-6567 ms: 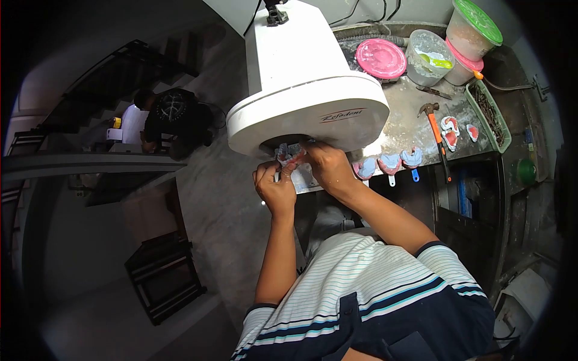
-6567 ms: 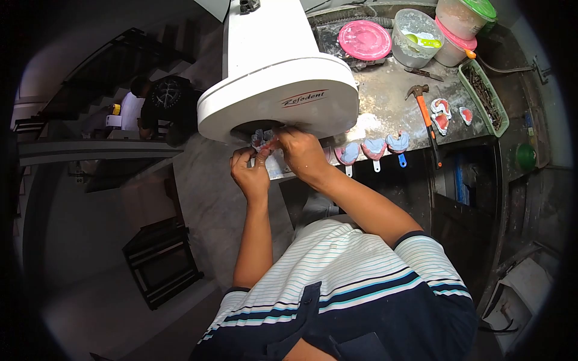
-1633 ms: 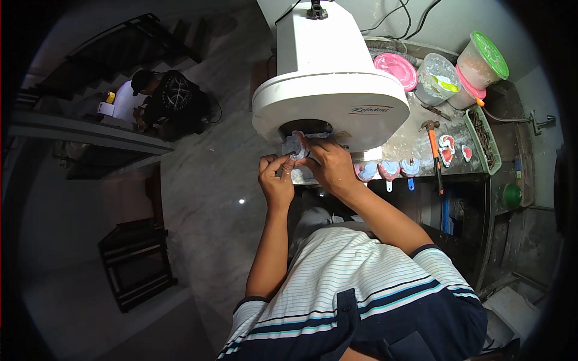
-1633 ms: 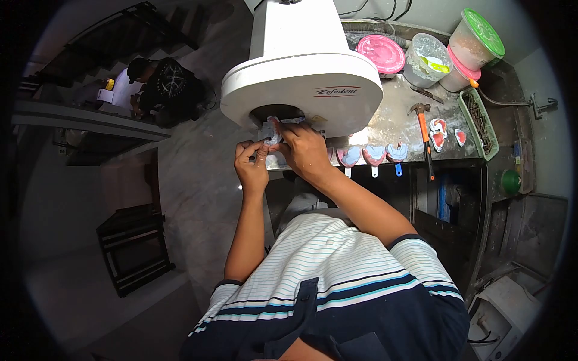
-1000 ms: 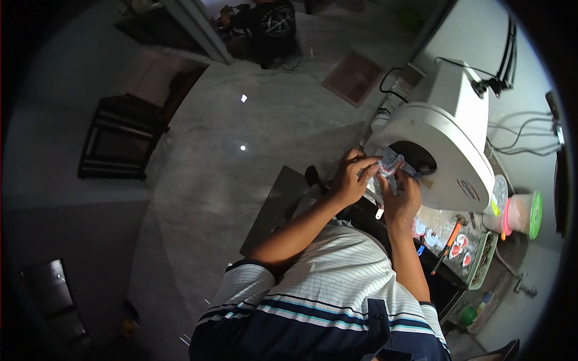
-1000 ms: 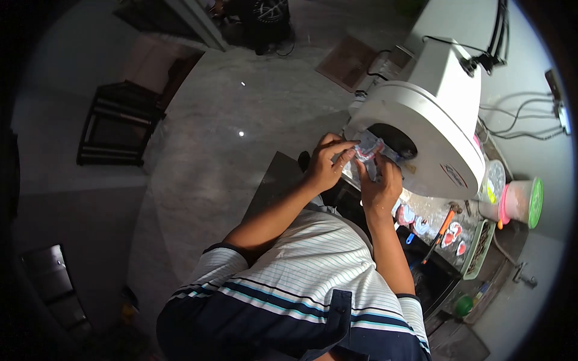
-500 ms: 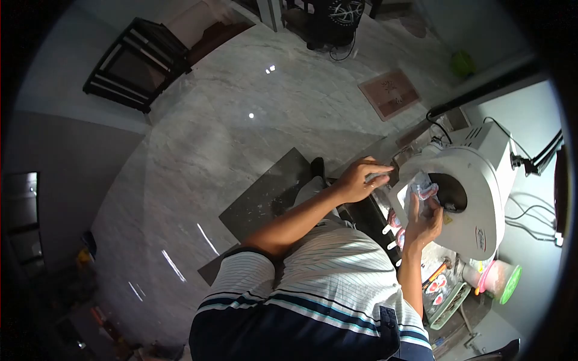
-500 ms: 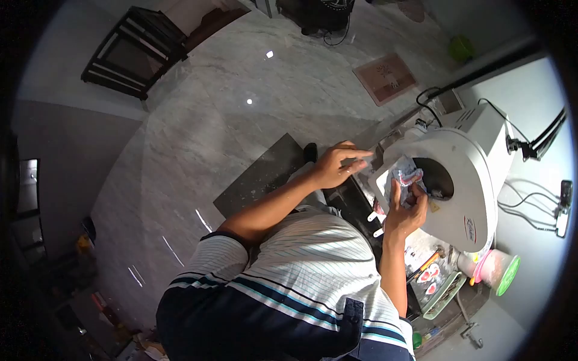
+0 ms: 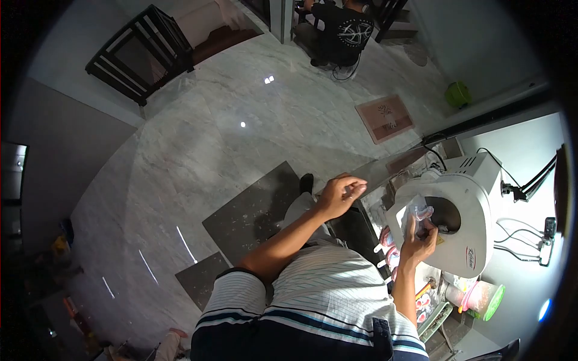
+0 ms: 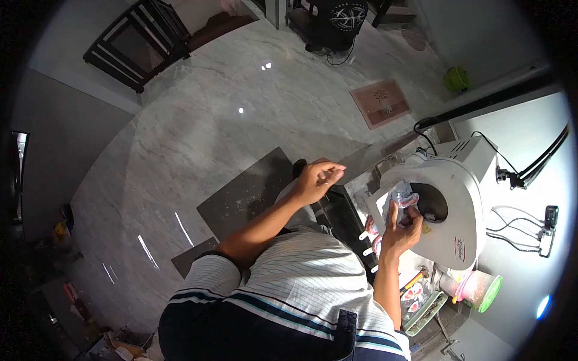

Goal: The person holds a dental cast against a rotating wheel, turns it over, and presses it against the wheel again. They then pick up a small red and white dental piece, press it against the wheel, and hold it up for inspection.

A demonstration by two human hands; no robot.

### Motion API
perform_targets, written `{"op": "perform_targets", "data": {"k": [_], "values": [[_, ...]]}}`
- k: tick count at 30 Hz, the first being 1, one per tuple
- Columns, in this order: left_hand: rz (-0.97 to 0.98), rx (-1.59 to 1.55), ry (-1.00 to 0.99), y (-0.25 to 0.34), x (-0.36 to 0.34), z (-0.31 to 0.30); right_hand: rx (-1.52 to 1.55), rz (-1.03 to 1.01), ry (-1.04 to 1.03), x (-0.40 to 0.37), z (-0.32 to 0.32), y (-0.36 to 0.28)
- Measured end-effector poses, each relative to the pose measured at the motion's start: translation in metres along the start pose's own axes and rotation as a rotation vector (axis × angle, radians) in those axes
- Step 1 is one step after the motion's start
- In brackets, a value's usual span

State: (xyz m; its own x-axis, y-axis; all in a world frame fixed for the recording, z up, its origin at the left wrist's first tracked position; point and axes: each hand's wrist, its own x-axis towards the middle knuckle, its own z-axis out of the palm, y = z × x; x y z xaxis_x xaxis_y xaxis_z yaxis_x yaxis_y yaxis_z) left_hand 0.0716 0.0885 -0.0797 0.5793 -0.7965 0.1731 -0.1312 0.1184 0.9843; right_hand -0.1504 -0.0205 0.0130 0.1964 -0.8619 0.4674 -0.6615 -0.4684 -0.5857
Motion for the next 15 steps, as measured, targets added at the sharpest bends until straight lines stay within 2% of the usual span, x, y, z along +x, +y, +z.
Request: {"op": "perform_targets", "data": {"k": [4, 6, 8, 10, 12, 15], "values": [[0.066, -0.019, -0.065, 0.037, 0.018, 0.022, 0.058, 0.028, 0.025, -0.003, 0.004, 0.006], [0.285, 0.164, 0.014, 0.048, 0.029, 0.040, 0.056, 0.013, 0.031, -0.004, 0.005, 0.007], [0.316, 0.195, -0.002, 0.059, 0.038, 0.054, -0.008, 0.038, 0.026, -0.005, 0.004, 0.007], [0.382, 0.356, 0.004, 0.056, 0.043, 0.069, 0.103, -0.002, 0.048, -0.008, 0.009, 0.018], [0.403, 0.387, -0.069, 0.063, 0.046, 0.074, 0.021, -0.071, 0.064, -0.004, 0.002, 0.001], [0.397, 0.433, -0.171, 0.063, 0.044, 0.080, 0.001, -0.057, 0.076, -0.002, -0.001, -0.007]]}}
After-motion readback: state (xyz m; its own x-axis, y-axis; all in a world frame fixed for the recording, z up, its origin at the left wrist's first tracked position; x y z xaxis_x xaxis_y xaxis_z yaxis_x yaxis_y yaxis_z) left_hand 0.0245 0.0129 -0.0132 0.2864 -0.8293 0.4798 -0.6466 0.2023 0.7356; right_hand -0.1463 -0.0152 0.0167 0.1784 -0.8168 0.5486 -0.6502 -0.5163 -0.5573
